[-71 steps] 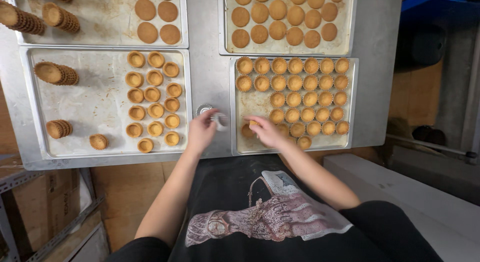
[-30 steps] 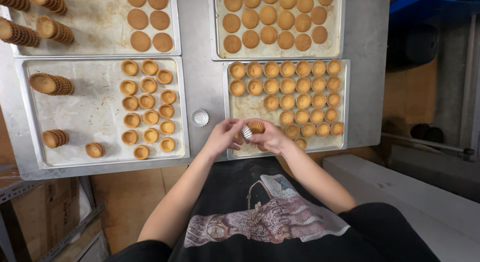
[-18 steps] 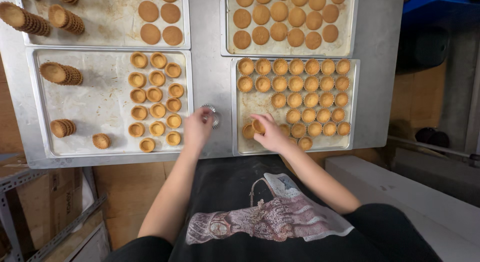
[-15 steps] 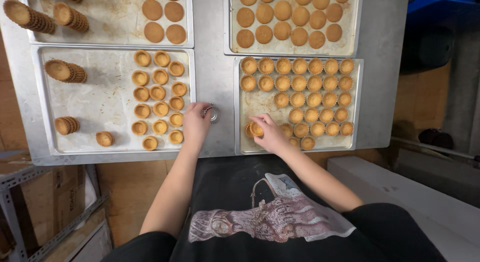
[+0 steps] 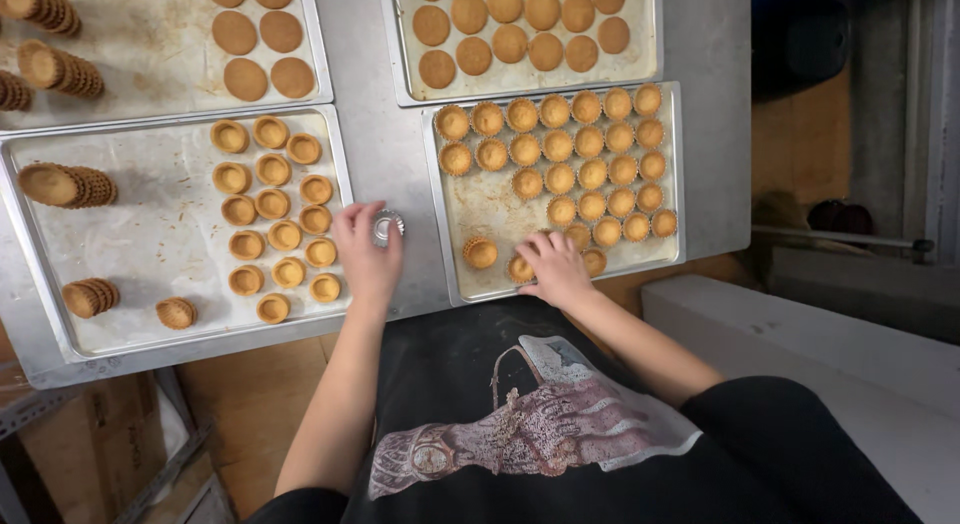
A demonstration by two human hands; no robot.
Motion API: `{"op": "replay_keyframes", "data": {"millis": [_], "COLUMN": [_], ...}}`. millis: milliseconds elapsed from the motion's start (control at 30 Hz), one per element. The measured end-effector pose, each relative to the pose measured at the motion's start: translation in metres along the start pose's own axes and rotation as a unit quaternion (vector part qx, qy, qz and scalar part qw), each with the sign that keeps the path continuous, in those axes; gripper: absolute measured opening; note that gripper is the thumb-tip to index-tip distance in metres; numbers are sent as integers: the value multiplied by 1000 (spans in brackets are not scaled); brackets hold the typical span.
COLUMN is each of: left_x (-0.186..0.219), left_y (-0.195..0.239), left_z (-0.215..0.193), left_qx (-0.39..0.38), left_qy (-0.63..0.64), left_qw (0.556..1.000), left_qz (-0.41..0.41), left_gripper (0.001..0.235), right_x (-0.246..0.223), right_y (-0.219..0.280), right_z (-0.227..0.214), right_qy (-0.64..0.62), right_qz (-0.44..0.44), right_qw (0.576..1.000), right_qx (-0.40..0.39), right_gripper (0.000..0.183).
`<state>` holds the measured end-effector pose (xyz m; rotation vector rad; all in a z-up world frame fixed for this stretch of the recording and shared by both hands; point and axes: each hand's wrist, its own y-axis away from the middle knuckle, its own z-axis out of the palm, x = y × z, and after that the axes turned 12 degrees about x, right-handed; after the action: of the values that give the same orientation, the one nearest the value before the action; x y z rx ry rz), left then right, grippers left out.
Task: The person assembles tart shells by placing baked tart bases into metal molds and arranging them on trays. They also use an electric hand mixer to whip a white mixture in a metal bowl and wash a large bowl in the sink.
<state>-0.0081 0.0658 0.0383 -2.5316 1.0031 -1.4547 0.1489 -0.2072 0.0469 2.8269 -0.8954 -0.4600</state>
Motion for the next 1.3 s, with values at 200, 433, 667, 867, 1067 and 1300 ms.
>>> {"op": "replay_keyframes", "data": {"millis": [200,433,667,867,1067,1300], "left_x": [31,53,71,29,-4,-10], "left_y": [21,41,32,49,32,-9], "left_z": [8,39,17,24,8,-5], "left_qx": [-38,-361,-344,-325,-261,-147], "left_qy": [61,312,175,279,157,20], "left_qw": [997,752,870,803,895,971], "left_qz": [18,-455,-307,-415,-326,-190], "left_gripper": [29,47,52,39,29,23], "right_x": [16,16,-26,-30,-6,0], "right_y": [7,-8,-37,-28,-30,-49], "right_z": [24,9,-10,16,43,47], "right_qy": [-105,-888,-655,-526,-623,-500], "right_qz": [44,179,175,155,211,219], "right_qw": [991,382,723,830,748,837], "right_qx": [73,-185,-134,-105,-89,31], "right_gripper": [65,58,63,43,31,25]}}
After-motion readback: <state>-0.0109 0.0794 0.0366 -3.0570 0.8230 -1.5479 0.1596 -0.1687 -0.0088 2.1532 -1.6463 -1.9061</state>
